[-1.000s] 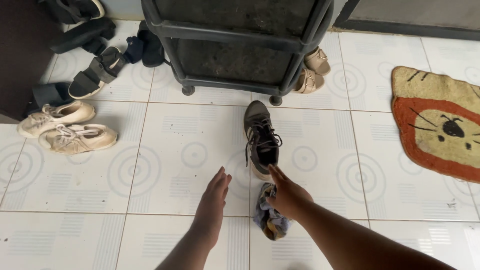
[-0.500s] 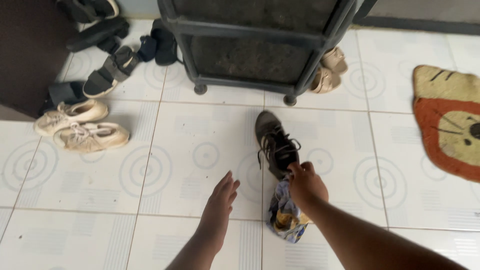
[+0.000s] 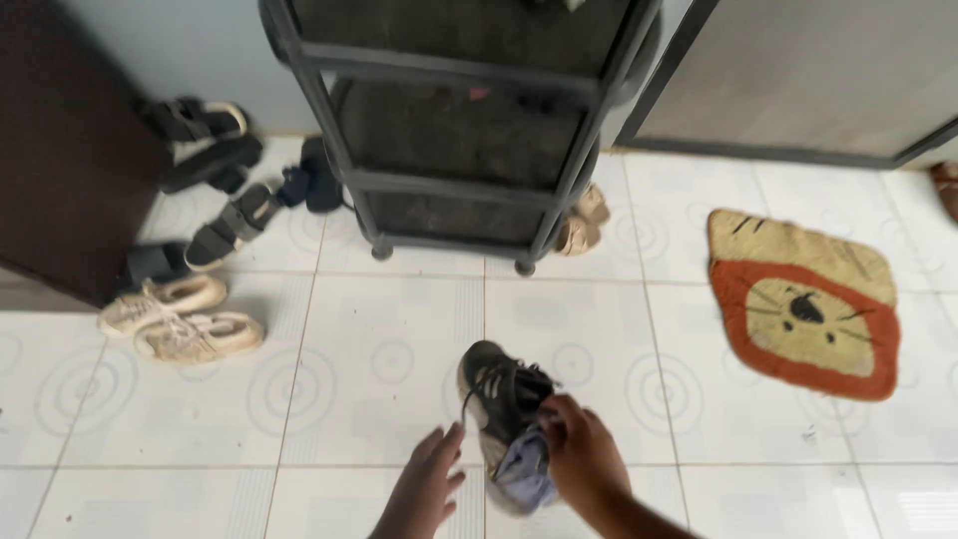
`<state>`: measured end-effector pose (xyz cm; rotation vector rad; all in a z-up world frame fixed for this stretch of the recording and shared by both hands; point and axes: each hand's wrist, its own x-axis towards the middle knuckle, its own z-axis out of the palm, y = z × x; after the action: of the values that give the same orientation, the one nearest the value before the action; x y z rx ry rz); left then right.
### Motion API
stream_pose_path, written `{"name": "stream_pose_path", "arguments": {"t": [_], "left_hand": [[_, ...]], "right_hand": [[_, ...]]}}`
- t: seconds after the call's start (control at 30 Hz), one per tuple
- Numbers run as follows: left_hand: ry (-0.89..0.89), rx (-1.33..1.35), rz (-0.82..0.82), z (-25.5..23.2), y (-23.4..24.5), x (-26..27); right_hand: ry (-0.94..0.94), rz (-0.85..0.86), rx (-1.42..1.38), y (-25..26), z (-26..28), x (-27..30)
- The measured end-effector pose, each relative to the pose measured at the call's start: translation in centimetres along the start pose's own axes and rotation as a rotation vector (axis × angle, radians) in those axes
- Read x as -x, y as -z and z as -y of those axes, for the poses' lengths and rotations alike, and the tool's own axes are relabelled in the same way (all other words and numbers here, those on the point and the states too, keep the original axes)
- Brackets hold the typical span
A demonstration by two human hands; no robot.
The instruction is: Cleaning and wiping down several pairs of shoes with a cloth and organizing them on a rack.
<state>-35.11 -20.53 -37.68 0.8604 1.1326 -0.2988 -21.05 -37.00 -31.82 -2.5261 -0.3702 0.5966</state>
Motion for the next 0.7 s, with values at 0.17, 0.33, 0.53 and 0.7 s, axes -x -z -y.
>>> {"name": "stream_pose_path", "arguments": {"t": [0.17, 0.33, 0.53, 0.7], "left_hand": [[0.059, 0.284, 0.104, -4.9, -0.6, 10.8], [-0.116, 0.346, 0.347, -10.7, -0.4, 23.1], [-0.267, 0.417, 0.462, -16.7, 0.1, 35.3], [-0.507, 0.266, 0.212, -21.7, 3.7, 41.4]], "right_hand": [[0.027, 0.002, -0.284, 8.1, 6.3, 6.7], [0.153, 0.024, -0.533, 16.1, 14.0, 13.4], [0.212, 0.083, -0.696, 22.8, 21.5, 17.3], [0.226, 0.089, -0.682, 28.5, 28.6, 18.4]]}}
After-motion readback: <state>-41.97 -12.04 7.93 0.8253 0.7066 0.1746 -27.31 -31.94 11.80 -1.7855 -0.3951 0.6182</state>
